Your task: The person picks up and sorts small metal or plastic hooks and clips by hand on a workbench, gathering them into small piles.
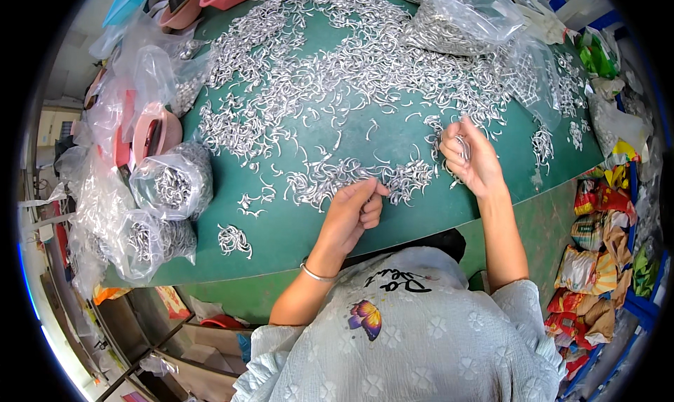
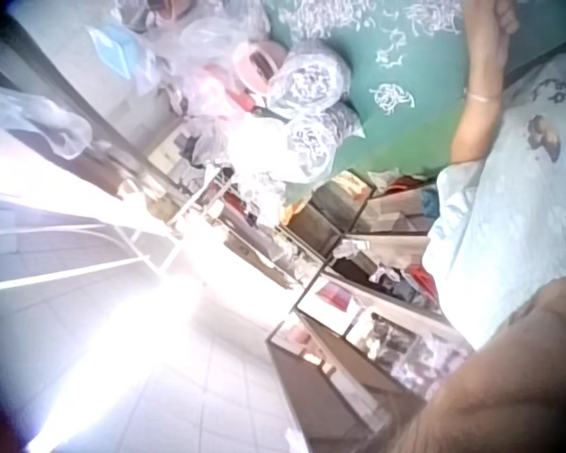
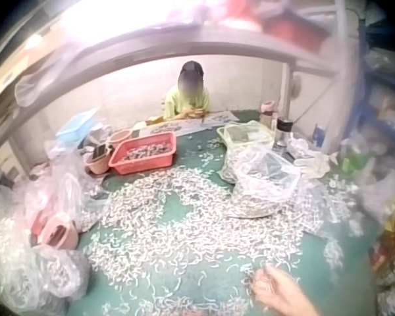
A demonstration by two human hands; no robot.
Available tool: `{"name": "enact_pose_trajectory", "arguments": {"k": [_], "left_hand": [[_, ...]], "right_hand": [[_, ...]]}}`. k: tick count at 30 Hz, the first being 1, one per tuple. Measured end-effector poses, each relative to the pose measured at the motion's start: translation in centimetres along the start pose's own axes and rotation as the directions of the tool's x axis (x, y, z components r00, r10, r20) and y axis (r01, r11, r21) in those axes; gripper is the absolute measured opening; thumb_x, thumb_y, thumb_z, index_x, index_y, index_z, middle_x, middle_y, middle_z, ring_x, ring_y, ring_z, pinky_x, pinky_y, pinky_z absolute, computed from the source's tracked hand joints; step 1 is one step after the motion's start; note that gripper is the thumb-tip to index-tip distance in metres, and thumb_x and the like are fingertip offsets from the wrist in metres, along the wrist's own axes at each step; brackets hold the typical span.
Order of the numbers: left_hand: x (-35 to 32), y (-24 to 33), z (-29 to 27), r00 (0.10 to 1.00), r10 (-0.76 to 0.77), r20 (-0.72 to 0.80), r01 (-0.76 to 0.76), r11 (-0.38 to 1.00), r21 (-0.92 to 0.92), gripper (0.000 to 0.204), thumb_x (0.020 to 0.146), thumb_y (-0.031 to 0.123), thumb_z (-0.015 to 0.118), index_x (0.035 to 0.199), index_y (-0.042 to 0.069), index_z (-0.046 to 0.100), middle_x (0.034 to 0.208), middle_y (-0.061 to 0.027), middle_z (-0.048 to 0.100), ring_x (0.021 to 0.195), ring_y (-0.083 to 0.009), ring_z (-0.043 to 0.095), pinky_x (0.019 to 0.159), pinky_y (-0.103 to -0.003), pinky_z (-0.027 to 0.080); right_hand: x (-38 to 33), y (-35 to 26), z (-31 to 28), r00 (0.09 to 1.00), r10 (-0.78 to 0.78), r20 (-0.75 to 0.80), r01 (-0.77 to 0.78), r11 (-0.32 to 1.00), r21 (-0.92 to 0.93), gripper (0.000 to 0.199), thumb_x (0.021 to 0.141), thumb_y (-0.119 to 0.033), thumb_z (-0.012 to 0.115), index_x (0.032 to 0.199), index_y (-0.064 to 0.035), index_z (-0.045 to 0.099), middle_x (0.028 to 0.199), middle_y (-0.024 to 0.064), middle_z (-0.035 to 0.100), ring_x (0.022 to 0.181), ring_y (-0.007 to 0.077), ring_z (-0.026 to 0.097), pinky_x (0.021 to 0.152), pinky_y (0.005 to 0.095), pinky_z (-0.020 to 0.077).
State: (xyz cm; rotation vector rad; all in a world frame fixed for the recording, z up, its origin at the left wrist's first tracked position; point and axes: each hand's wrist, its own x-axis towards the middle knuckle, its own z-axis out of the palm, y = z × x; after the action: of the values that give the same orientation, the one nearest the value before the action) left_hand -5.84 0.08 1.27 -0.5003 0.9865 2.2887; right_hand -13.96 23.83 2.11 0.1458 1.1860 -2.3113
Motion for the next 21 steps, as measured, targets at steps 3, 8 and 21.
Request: {"name": "enact_pose_trajectory", "arguments": {"k": [3,8,21], "left_hand": [[-0.2,-0.5,0.6,1.0,0.002,-0.007,-0.001,0.999,0.037,0.028,0.099,0.023,0.045,0.087,0.001,0.058,0.061,0.0045,0.035,0.052,-0.0055,0.03,0.045,-0.02,0.025],[-0.2,-1.1,0.9,0.999,0.014,0.033,-0.016,0.998,0.059,0.028,0.099,0.022,0.045,0.087,0.001,0.058,0.061,0.0046,0.034,0.052,-0.0054,0.029,0.045,-0.02,0.025],[-0.1,-0.8,1.6,0.998,0.045,0.039,-0.046,0.999,0.023,0.026,0.099,0.02,0.045,0.092,-0.001,0.058,0.062,0.0049,0.033,0.052,-0.005,0.029,0.045,-0.02,0.024]], "right_hand": [[1.4,1.2,0.6,0.915,-0.399,-0.055,0.128,0.419,-0.899,0.022,0.084,-0.02,0.067,0.074,-0.0012,0.065,0.062,0.0046,0.06,0.054,0.0144,0.052,0.049,0.0307,0.0404],[2.3,2.4,3.2,0.937,-0.35,-0.008,-0.044,-0.095,-0.994,0.015,0.079,-0.017,0.07,0.079,-0.0036,0.065,0.065,0.0159,0.062,0.063,0.0345,0.062,0.058,0.0435,0.047],[6.0,-0.1,2.0,0.951,-0.298,0.08,0.027,-0.177,-0.984,0.023,0.083,-0.022,0.067,0.08,-0.0013,0.06,0.066,0.0118,0.063,0.064,0.0323,0.063,0.061,0.0444,0.0472]]}}
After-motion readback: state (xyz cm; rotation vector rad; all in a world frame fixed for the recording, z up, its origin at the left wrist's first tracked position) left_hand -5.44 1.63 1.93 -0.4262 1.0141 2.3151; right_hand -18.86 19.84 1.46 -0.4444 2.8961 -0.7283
